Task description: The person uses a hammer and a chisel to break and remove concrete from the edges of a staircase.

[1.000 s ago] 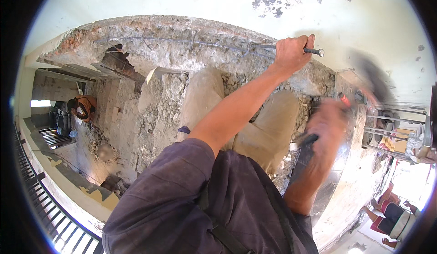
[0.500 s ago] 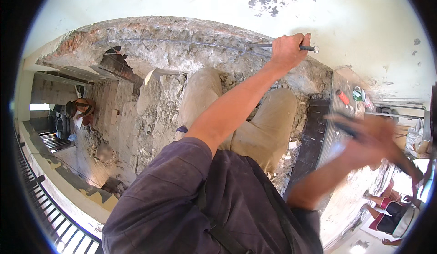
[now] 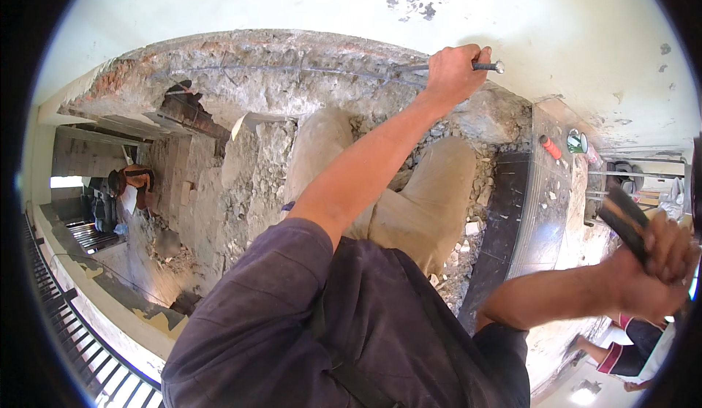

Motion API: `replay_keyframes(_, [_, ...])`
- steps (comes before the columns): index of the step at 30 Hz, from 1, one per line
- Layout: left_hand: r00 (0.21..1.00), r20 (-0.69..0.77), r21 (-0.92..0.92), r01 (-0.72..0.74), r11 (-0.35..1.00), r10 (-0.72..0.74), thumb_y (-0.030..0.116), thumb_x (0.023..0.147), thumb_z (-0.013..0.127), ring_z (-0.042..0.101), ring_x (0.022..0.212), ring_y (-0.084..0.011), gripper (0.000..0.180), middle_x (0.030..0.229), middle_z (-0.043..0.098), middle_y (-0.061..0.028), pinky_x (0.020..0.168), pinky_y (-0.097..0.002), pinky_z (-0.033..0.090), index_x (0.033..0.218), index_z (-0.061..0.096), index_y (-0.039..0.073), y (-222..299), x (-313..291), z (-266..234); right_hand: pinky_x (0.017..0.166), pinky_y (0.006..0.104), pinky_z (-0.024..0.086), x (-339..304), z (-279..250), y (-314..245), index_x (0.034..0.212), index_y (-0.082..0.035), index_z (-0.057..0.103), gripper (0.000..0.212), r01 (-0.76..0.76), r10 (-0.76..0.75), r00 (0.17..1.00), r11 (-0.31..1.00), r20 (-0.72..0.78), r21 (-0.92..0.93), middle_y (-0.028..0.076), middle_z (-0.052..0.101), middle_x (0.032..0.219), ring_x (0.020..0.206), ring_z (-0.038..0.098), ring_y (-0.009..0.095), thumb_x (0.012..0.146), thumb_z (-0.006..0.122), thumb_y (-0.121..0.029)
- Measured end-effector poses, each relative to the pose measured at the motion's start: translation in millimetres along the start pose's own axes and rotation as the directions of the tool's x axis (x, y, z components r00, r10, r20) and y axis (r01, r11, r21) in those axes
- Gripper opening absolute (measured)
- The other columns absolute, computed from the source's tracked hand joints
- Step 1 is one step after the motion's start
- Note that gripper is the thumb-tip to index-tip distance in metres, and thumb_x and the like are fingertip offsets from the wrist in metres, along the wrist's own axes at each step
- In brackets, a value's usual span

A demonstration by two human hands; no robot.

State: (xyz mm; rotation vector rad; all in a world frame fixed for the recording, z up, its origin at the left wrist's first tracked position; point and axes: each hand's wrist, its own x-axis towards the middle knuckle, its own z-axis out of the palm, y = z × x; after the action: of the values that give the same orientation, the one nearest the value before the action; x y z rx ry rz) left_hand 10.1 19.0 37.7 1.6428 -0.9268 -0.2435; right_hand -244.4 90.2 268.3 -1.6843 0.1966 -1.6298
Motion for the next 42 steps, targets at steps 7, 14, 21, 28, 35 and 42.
replay_keyframes(7, [0.973,-0.061,0.146,-0.211,0.967,0.221,0.034,0.096,0.062,0.059,0.054,-0.037,0.042,0.059,0.06,-0.0138,0.058,-0.047,0.046,0.064,0.06,0.006,-37,-7,9,0.039,0.026,0.028,-123,43,91,0.074,-0.008,0.051,0.026,-0.949,0.975,0.217,0.22,0.035,-0.228,-0.005,0.042,0.057,0.043,0.037,0.005,0.088,0.07,-0.018])
replay_keyframes(14, [0.918,0.115,-0.095,-0.371,0.924,0.381,0.028,0.095,0.066,0.052,0.05,-0.0287,0.042,0.056,0.054,-0.0138,0.049,-0.0386,0.042,0.063,0.059,0.003,-57,-88,-25,0.04,0.025,0.027,-163,0,45,0.074,-0.006,0.052,0.026,-0.897,0.997,0.076,0.071,0.005,-0.436,-0.005,0.043,0.056,0.043,0.037,0.005,0.087,0.073,-0.014])
replay_keyframes(21, [0.92,0.004,-0.075,-0.391,0.917,0.392,0.029,0.094,0.069,0.051,0.043,-0.026,0.038,0.052,0.055,-0.0145,0.044,-0.0363,0.04,0.065,0.068,0.005,5,-47,-3,0.038,0.0238,0.024,-173,-43,3,0.083,-0.007,0.053,0.017,-0.974,0.937,0.22,0.197,-0.271,-0.112,-0.005,0.041,0.055,0.041,0.033,0.004,0.09,0.068,-0.009])
replay_keyframes(28, [0.703,0.469,-0.107,-0.556,0.824,0.535,0.039,0.091,0.065,0.06,0.057,-0.0405,0.033,0.06,0.061,-0.016,0.056,-0.0497,0.048,0.076,0.072,0.01,81,-70,64,0.033,0.0238,0.027,-201,-72,7,0.087,-0.009,0.051,0.015,-0.898,0.896,0.258,0.361,-0.36,0.254,-0.006,0.036,0.054,0.038,0.031,0.004,0.093,0.064,-0.009])
replay_keyframes(35, [0.606,0.677,0.021,-0.583,0.812,0.417,0.038,0.094,0.061,0.062,0.064,-0.0406,0.038,0.064,0.063,-0.0174,0.06,-0.0499,0.05,0.072,0.071,0.008,-29,-56,78,0.029,0.0244,0.027,-242,-77,18,0.089,-0.009,0.052,0.012,-0.92,0.935,0.109,0.223,-0.338,0.321,-0.005,0.033,0.051,0.035,0.028,0.005,0.094,0.062,-0.011])
replay_keyframes(42, [0.843,0.491,0.179,-0.345,0.922,0.22,0.034,0.095,0.064,0.057,0.055,-0.0399,0.036,0.059,0.059,-0.019,0.052,-0.0468,0.046,0.071,0.069,0.007,-16,-95,64,0.029,0.0251,0.029,-260,-83,30,0.082,-0.011,0.047,0.019,-0.914,0.951,0.046,0.164,-0.307,0.371,-0.005,0.033,0.051,0.034,0.029,0.005,0.094,0.062,-0.012])
